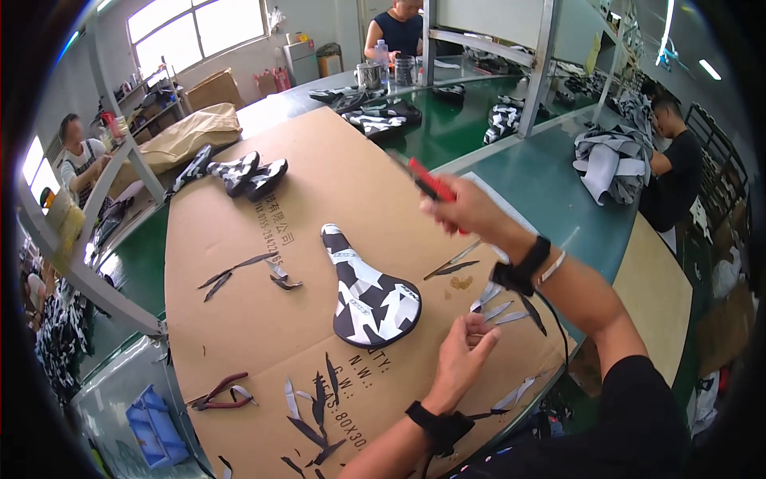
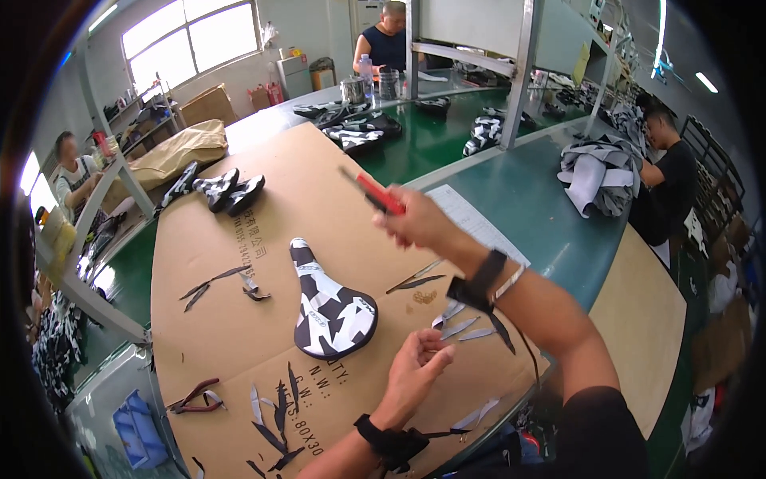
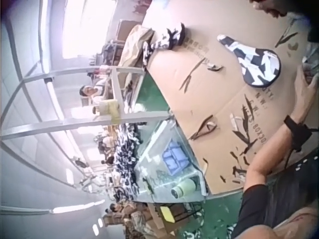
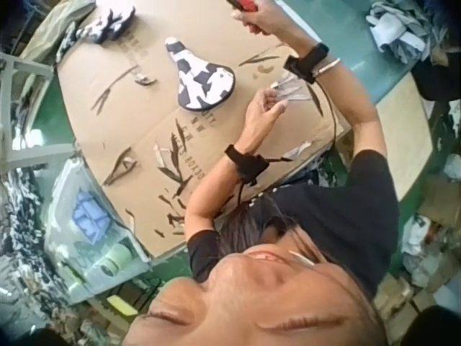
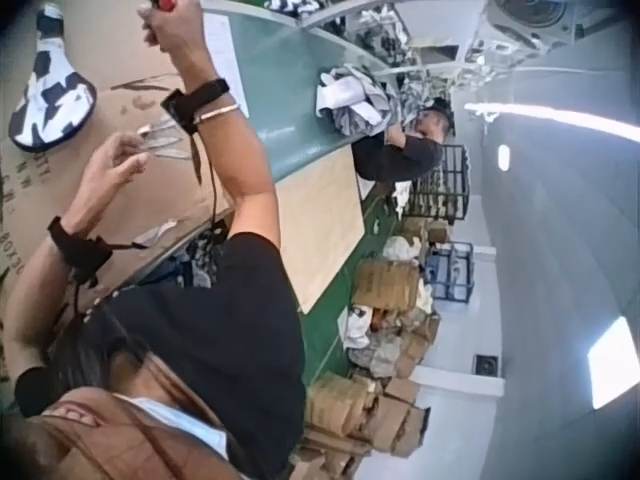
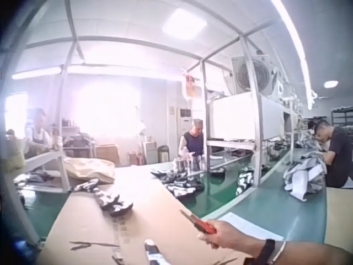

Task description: Using a utility knife to trim excess material from bicycle seats.

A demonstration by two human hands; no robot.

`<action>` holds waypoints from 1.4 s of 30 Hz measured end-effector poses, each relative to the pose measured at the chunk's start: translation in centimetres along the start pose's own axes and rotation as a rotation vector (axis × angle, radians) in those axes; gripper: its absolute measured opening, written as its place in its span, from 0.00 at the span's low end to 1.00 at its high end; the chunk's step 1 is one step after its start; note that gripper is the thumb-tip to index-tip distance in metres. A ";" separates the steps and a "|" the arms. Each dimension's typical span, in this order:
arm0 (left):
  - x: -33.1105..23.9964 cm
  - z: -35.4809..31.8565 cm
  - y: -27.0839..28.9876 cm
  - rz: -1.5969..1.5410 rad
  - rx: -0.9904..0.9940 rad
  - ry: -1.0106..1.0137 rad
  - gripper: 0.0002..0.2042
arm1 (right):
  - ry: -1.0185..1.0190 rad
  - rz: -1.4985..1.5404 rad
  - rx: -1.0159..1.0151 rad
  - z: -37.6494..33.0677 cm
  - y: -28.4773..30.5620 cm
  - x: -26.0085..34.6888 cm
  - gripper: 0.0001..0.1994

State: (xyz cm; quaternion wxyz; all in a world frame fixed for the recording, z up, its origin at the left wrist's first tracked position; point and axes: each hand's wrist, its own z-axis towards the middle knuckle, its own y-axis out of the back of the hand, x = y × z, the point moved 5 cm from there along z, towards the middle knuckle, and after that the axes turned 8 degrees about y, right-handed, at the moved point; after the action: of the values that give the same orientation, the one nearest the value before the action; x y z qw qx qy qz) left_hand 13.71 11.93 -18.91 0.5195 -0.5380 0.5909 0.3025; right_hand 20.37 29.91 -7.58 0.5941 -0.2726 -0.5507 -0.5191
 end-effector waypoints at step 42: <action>0.1 -0.1 3.8 -0.687 0.256 0.253 0.10 | -0.139 0.443 -0.374 37.9 8.6 -33.4 0.12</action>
State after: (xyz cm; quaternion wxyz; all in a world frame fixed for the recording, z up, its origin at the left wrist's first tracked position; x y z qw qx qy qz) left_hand 10.11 12.67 -19.72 0.5765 -0.6684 0.4688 -0.0341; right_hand 19.07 77.15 -27.51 0.5934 -0.5257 -0.4118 -0.4493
